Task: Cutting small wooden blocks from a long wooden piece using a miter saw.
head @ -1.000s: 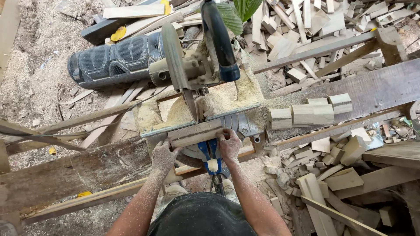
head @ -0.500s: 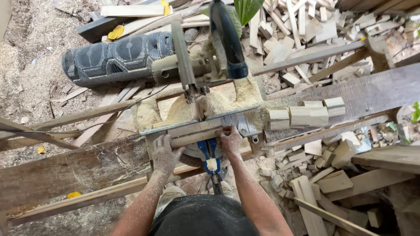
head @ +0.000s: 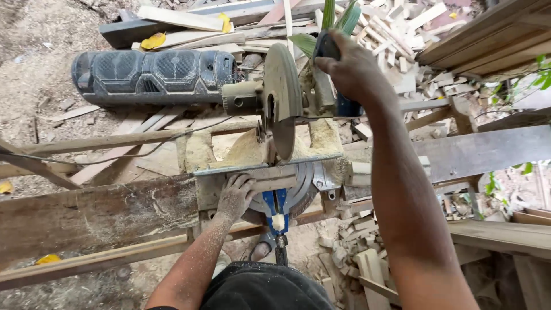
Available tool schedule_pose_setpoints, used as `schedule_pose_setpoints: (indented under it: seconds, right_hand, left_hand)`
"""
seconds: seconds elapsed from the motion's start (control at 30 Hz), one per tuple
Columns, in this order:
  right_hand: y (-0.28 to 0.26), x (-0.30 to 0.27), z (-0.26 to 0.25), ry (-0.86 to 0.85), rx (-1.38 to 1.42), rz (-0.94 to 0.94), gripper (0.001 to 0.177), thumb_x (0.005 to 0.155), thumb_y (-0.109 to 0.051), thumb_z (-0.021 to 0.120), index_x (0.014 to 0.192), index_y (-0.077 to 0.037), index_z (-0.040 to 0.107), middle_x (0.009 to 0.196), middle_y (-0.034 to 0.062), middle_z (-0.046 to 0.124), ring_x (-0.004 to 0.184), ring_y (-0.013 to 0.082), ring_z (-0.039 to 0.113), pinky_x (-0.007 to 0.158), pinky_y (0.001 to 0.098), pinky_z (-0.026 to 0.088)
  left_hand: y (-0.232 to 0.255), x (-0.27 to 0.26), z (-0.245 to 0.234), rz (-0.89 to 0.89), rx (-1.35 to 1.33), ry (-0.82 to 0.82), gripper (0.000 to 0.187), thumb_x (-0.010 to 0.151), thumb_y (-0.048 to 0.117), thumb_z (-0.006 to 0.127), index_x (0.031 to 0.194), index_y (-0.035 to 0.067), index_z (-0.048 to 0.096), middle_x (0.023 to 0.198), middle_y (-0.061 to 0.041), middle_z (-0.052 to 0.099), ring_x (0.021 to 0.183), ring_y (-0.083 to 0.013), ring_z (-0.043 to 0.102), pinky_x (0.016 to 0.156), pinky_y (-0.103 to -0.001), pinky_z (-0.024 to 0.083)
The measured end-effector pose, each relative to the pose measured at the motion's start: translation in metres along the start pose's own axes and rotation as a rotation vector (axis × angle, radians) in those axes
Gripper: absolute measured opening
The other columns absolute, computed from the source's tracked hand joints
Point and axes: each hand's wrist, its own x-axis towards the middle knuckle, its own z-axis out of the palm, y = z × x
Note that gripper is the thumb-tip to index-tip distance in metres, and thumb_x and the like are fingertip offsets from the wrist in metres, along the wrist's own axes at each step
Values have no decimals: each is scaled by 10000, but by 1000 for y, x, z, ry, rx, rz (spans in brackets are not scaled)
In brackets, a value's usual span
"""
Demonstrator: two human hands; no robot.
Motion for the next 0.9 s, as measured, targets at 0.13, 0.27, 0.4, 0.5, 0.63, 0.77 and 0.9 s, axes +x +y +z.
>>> schedule_pose_setpoints:
  seconds: [0.13,0.27,0.4,0.5,0.63,0.77,0.9]
  right_hand:
    - [-41,4,-10,-91,156,318,723,966,-205,659,1605,-293,332,1312,213,638,797,309,711,660,443,647]
    - [-16,-22,7,27,8,142,705,927,-109,695,1555,-262,414,1364,188,646,920,292,744,704,405,669]
    - [15,-125,46,294,-50,17,720,957,-83,560,1631,-212,344,1390,243,656,1124,384,722,949,513,600]
    - [70,-215,118,472,73,18,665,995,-123,555,1608,-111,299,1464,314,537,1198,422,649,897,467,621]
    - [124,-274,195,652,118,-54,591,1030,-155,655,1541,-76,370,1292,245,628,1054,340,694,882,400,601]
    - [140,-282,219,786,-23,-62,575,991,-95,722,1477,-88,414,1265,251,630,1028,335,676,880,417,569]
    - [163,-288,241,822,37,-132,608,978,-18,711,1474,-121,373,1214,246,592,1009,319,662,865,407,579]
  left_hand:
    - [-8,4,9,22,-86,77,325,866,250,756,1173,153,712,1281,-40,640,1258,-317,553,1052,-479,473]
    - [-9,-7,5,20,-109,95,332,858,252,766,1171,154,717,1284,-17,643,1238,-292,559,1044,-504,449]
    - [-16,-2,11,44,-102,106,356,857,266,775,1187,152,708,1283,-20,638,1223,-295,557,1034,-519,445]
    - [-18,-4,17,26,-145,84,361,859,277,773,1192,158,704,1279,-33,639,1209,-305,556,1019,-528,449]
    - [-22,-1,18,92,-52,97,360,861,262,755,1190,130,693,1300,-86,628,1235,-326,551,1019,-545,438]
    - [-21,-3,15,70,-46,61,356,896,265,729,1225,137,689,1313,-91,624,1233,-327,549,1025,-557,429]
    - [-21,0,17,73,-36,64,373,892,270,727,1242,148,680,1322,-95,615,1247,-329,544,1029,-558,428]
